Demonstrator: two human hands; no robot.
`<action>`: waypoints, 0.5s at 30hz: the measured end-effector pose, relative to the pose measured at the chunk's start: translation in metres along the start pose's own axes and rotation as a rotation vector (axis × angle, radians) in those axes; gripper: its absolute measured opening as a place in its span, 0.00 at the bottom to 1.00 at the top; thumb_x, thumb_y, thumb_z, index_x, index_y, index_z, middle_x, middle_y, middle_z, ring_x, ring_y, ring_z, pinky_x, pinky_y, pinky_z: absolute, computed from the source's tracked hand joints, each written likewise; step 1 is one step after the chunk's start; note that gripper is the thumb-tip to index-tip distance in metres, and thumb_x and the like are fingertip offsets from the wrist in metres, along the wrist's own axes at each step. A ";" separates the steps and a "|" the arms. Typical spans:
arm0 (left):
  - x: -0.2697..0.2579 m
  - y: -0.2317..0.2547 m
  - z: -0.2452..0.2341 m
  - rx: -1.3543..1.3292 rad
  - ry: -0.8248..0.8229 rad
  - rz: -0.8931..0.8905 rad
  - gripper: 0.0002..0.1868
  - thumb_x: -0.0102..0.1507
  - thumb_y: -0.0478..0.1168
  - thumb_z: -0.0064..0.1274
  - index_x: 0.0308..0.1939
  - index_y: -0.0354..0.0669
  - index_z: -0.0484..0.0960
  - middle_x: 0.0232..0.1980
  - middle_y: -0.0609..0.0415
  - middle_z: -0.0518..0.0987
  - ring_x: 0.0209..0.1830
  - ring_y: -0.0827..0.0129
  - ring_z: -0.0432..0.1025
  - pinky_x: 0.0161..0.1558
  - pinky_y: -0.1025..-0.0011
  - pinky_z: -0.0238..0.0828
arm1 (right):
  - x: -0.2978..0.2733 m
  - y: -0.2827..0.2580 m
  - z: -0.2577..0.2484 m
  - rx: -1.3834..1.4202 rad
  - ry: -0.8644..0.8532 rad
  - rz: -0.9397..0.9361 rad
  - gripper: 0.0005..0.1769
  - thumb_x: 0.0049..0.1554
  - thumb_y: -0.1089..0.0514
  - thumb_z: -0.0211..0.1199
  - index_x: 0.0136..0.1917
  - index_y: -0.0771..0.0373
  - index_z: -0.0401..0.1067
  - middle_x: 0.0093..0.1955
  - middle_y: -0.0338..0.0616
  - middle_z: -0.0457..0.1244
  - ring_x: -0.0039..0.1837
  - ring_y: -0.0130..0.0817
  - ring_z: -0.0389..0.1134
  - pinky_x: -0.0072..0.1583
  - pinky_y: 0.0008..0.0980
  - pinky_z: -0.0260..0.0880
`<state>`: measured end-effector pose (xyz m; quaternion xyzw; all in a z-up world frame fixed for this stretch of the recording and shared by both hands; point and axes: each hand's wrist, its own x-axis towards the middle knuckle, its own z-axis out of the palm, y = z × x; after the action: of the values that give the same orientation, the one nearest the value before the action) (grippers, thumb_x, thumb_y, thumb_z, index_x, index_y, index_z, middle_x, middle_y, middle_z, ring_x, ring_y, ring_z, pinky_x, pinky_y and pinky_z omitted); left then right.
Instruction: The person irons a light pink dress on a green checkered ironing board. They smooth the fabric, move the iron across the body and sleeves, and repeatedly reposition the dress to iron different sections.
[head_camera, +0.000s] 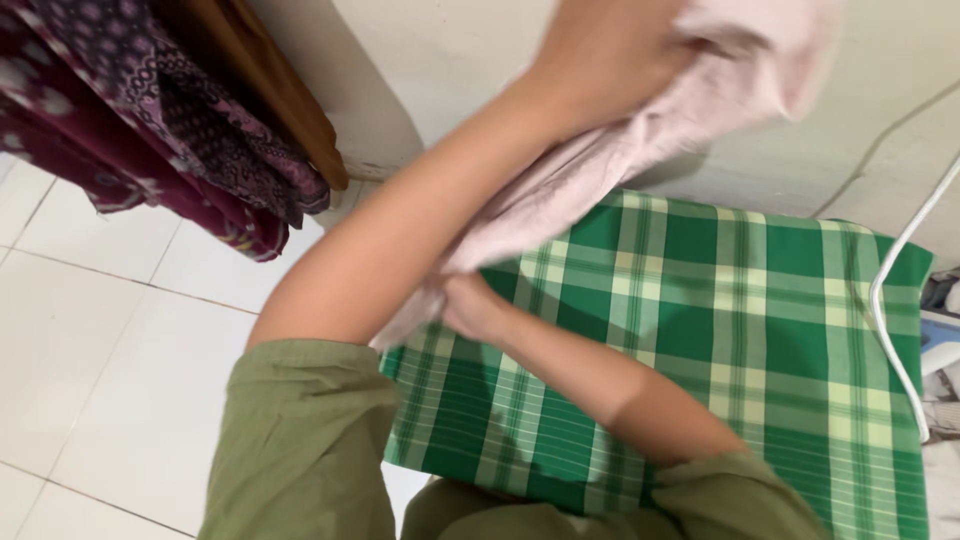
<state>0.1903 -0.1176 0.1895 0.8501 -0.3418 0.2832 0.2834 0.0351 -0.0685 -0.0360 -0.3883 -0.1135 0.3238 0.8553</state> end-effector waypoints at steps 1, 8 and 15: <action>0.000 -0.011 -0.003 -0.035 -0.043 -0.089 0.13 0.57 0.45 0.60 0.42 0.45 0.88 0.36 0.48 0.87 0.34 0.58 0.82 0.39 0.61 0.76 | -0.012 -0.008 -0.007 -0.048 0.010 0.030 0.38 0.56 0.59 0.66 0.76 0.64 0.55 0.75 0.51 0.57 0.72 0.42 0.61 0.69 0.45 0.66; -0.034 -0.073 -0.062 0.113 -0.131 -0.354 0.24 0.58 0.56 0.63 0.49 0.43 0.85 0.43 0.42 0.85 0.43 0.51 0.80 0.44 0.59 0.75 | -0.180 -0.176 -0.147 -0.407 0.374 0.197 0.28 0.58 0.61 0.59 0.71 0.67 0.63 0.66 0.55 0.63 0.62 0.42 0.67 0.61 0.40 0.72; -0.054 -0.078 -0.044 -0.145 -0.211 -0.320 0.29 0.52 0.57 0.70 0.45 0.39 0.85 0.42 0.46 0.86 0.42 0.56 0.82 0.46 0.63 0.77 | -0.251 -0.302 -0.185 -0.985 0.641 -0.140 0.19 0.66 0.62 0.57 0.69 0.71 0.67 0.63 0.57 0.64 0.57 0.39 0.69 0.55 0.34 0.72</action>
<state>0.2029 -0.0179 0.1606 0.8958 -0.2496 0.1187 0.3480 0.0662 -0.4868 0.0771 -0.8097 -0.0119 0.0423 0.5852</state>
